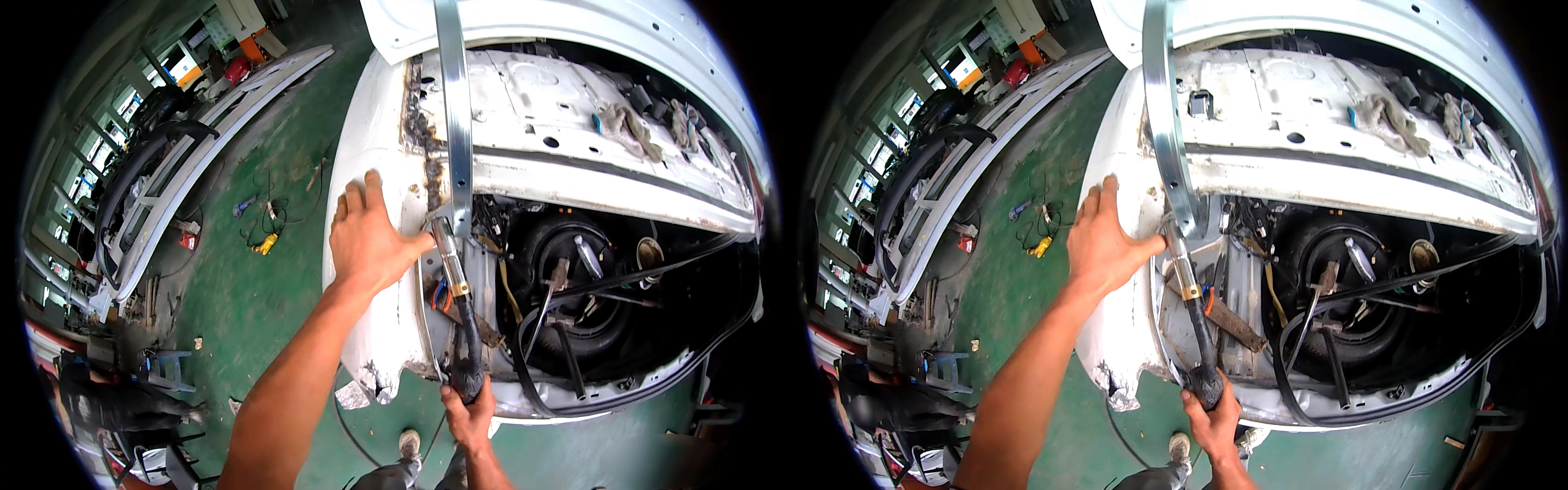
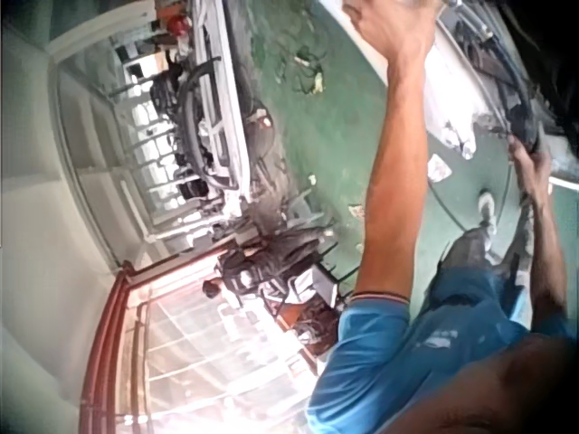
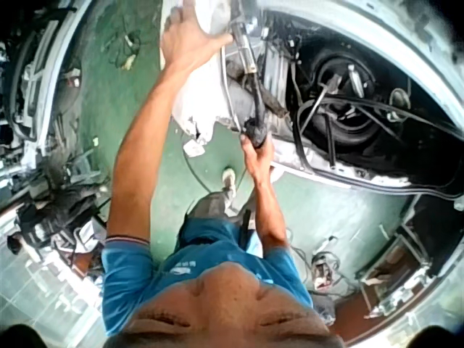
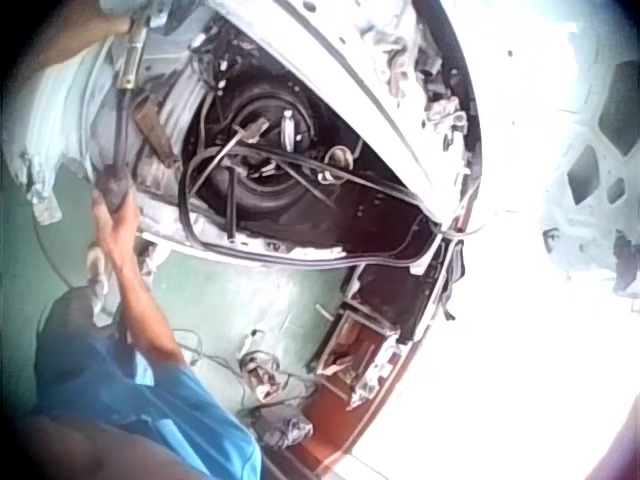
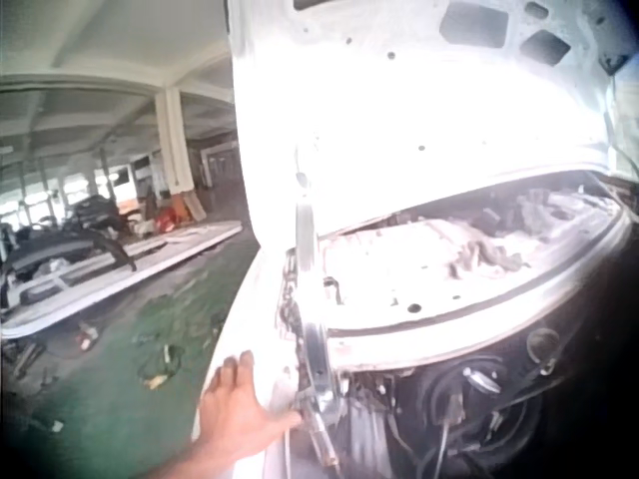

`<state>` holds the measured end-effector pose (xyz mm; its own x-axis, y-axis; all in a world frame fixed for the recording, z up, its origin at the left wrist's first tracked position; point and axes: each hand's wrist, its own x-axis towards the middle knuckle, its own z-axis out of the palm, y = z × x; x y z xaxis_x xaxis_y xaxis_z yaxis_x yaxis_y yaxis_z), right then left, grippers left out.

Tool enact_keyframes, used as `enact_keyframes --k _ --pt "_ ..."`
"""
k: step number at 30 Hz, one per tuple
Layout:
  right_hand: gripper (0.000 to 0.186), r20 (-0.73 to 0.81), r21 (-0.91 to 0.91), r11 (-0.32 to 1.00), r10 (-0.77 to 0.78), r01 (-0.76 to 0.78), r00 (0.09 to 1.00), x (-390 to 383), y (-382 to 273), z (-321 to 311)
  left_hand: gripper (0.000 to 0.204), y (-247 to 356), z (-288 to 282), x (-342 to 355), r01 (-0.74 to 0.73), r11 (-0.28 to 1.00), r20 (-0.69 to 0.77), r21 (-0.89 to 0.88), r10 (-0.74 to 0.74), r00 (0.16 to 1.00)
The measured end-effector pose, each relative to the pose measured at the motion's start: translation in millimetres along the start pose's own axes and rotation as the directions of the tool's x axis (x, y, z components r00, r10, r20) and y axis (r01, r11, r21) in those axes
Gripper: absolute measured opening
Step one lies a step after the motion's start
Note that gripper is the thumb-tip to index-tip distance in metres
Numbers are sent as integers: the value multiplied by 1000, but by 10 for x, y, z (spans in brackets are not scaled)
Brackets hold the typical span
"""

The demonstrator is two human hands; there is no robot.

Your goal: The person uses a hammer and chisel to remove old sealant and reshape the front bumper area of a white car. They then use a welding torch to weld a metal bracket to the car's frame. Finally, they use pliers to remove debris from the bumper area.

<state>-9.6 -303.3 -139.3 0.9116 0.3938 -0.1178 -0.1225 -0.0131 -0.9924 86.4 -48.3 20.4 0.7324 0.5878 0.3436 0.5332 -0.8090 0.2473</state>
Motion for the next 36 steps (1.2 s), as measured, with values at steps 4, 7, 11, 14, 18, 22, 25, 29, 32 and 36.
enact_keyframes --k 4,7,11,14,18,22,25,29,32,36 --pt "52 -28 25 1000 9 -8 1000 -24 94 37 111 15 -16 -12 25 999 27 31 -25 999" --pt "54 -37 -21 1000 -18 17 999 -23 96 23 114 5 -17 -1 15 1000 47 -19 -14 999" --pt "36 -83 -17 999 -40 39 996 -48 -24 68 115 41 -40 5 26 1000 61 3 -26 998" --pt "29 -109 -72 994 -93 85 990 -55 -72 120 115 66 -64 4 43 999 73 9 -43 996" --pt "36 -104 -34 998 -53 50 993 -55 -76 142 115 52 -64 12 56 998 84 -6 -55 995" --pt "43 -106 -75 995 -79 71 991 -44 -94 130 112 70 -79 27 46 997 85 -58 -41 996" --pt "47 -94 -89 993 -85 77 992 -54 -140 144 112 42 -85 11 44 998 73 -44 -41 996" --pt "47 -96 -104 991 -92 82 991 -49 -183 133 112 59 -83 17 38 998 75 -55 -33 997" --pt "47 -95 -80 995 -71 63 993 -33 -125 121 112 68 -88 17 37 998 74 -60 -33 997" --pt "45 -92 -89 993 -86 78 992 -24 -90 120 113 49 -72 14 28 998 73 -59 -24 997"
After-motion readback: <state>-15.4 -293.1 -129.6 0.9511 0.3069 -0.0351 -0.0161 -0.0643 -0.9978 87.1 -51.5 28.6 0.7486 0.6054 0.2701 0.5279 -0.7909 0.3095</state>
